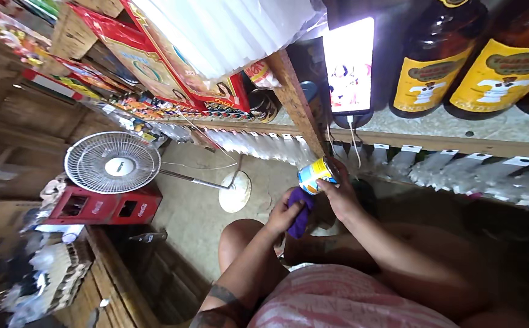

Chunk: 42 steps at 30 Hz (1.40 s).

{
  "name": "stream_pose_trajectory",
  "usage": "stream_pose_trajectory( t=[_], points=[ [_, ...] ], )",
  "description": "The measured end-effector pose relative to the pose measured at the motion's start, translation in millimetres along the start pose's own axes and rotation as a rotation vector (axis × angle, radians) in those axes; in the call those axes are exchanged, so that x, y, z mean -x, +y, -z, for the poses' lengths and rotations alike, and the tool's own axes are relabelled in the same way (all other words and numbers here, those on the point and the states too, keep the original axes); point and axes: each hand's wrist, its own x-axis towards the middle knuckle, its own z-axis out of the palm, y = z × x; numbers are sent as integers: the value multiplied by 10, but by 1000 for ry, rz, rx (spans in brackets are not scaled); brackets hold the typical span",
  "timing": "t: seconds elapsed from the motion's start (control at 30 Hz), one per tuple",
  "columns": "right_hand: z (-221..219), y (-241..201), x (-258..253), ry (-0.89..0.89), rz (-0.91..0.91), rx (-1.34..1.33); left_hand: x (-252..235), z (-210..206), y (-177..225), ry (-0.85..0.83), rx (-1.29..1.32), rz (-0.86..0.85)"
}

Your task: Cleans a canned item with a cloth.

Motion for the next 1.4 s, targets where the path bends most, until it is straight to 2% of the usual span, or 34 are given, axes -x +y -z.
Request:
stream_pose_trajectory(
  t=[0.23,0.37,0.53,0.67,0.93,1.07,1.23,1.4],
  points=[
    [-24,-4,51,-96,-23,-44,-21,23,-3,84,-83,78],
    [-32,-23,74,-171,-12,-45,-27,35,79,206,-5,72],
    [-61,-64,94,-157,-16,-17,-20,21,174,325,142,71],
    [-53,-65,77,-114,-34,12,2,18,187,302,159,18],
    [-15,-26,17,-26,3,-32,22,17,32,54,37,-59],
    [-6,-4,13,-31,1,-45,20,16,-3,4,-28,-46],
    [-12,13,34,-61,-17,-41,6,36,6,40,-126,-21],
    [-19,-10,84,-159,-23,-5,-24,26,54,225,-1,10]
  ],
)
